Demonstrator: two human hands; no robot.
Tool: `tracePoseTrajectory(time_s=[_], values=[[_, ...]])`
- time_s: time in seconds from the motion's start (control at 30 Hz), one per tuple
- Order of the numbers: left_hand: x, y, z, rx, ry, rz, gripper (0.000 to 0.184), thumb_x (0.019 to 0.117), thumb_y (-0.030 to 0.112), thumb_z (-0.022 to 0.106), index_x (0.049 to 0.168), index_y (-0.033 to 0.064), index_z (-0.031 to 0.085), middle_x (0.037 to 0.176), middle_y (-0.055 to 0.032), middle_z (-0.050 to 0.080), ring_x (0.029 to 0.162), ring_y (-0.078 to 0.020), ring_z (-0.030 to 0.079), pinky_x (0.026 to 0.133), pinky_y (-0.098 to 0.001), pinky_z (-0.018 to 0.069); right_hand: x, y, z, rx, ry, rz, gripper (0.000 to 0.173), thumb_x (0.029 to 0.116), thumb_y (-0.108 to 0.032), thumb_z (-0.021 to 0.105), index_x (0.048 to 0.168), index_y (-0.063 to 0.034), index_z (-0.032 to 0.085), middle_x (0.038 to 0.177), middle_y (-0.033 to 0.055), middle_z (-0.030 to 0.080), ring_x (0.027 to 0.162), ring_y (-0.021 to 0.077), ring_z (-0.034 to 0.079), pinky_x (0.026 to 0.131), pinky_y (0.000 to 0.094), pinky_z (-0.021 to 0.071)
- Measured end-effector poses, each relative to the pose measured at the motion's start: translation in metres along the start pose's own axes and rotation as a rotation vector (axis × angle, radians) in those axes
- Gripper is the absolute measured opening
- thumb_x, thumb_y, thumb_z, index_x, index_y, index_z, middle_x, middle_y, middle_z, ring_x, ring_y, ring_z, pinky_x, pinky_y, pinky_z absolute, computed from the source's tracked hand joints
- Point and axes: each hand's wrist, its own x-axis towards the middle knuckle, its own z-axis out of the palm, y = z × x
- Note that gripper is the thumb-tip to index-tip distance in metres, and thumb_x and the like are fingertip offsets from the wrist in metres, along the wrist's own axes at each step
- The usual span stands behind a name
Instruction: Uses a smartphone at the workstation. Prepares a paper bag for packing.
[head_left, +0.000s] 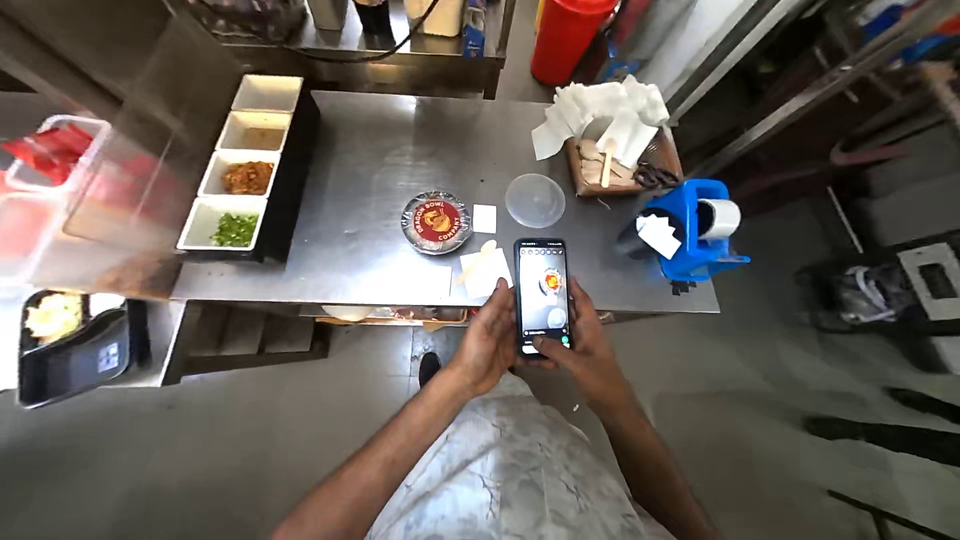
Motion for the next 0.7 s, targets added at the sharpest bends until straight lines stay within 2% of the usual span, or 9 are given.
tracePoseTrajectory(time_s=[0.07,0.1,0.17,0.33,0.53,0.7], values=[[0.0002,-0.0003,-0.0010,0.004,0.005,-0.014,0.075,0.1017,0.072,0.020,0.155,0.0212,0.039,0.137,-0.0152,0.060,0.111,-0.0314,0.067,0.083,-0.0504,0.0605,-0.0008,0.0025,-0.0012,-0.015,-0.014,-0.009,0.107,0.0768,-0.005,0.078,0.163,-0.0303,0.019,0.142,0.0072,0.057,0.117,0.0234,0.065,0.088,0.0411,0.0621],[0.0004,-0.0004,-0.0015,0.011,0.009,-0.018,0.075,0.1014,0.072,0.020,0.154,0.0215,0.039,0.137,-0.0147,0.060,0.112,-0.0311,0.067,0.083,-0.0502,0.0602,-0.0013,0.0024,-0.0013,-0.022,-0.015,-0.006,0.109,0.0765,-0.005,0.078,0.163,-0.0319,0.019,0.143,0.0071,0.056,0.116,0.0240,0.066,0.086,0.0418,0.0628],[0.0010,-0.0006,-0.0027,0.021,0.005,-0.022,0.078,0.1003,0.074,0.021,0.155,0.0212,0.037,0.139,-0.0156,0.059,0.114,-0.0320,0.066,0.084,-0.0508,0.0595,-0.0028,0.0014,-0.0002,-0.012,-0.005,0.020,0.108,0.0771,-0.003,0.078,0.162,-0.0343,0.020,0.139,0.0104,0.059,0.106,0.0289,0.070,0.074,0.0453,0.0658],[0.0012,-0.0001,-0.0035,0.015,-0.007,-0.020,0.078,0.1008,0.073,0.018,0.157,0.0211,0.036,0.141,-0.0179,0.057,0.114,-0.0350,0.065,0.083,-0.0526,0.0599,-0.0021,0.0016,-0.0010,0.002,-0.014,0.030,0.105,0.0791,-0.001,0.075,0.162,-0.0359,0.020,0.134,0.0105,0.061,0.096,0.0282,0.072,0.066,0.0414,0.0651],[-0.0001,0.0009,-0.0035,0.033,0.016,-0.007,0.077,0.1019,0.072,0.018,0.157,0.0206,0.035,0.141,-0.0164,0.057,0.115,-0.0322,0.065,0.086,-0.0500,0.0595,0.0007,0.0023,0.0031,-0.002,0.006,0.028,0.108,0.0774,0.001,0.078,0.162,-0.0355,0.021,0.132,0.0123,0.062,0.094,0.0298,0.072,0.064,0.0432,0.0655],[-0.0001,-0.0008,-0.0050,0.012,0.000,0.006,0.077,0.1022,0.071,0.019,0.156,0.0190,0.035,0.141,-0.0173,0.057,0.116,-0.0329,0.065,0.087,-0.0511,0.0590,0.0019,0.0045,0.0031,-0.002,0.002,0.009,0.108,0.0769,0.002,0.079,0.161,-0.0354,0.023,0.134,0.0111,0.061,0.096,0.0295,0.072,0.066,0.0438,0.0658]])
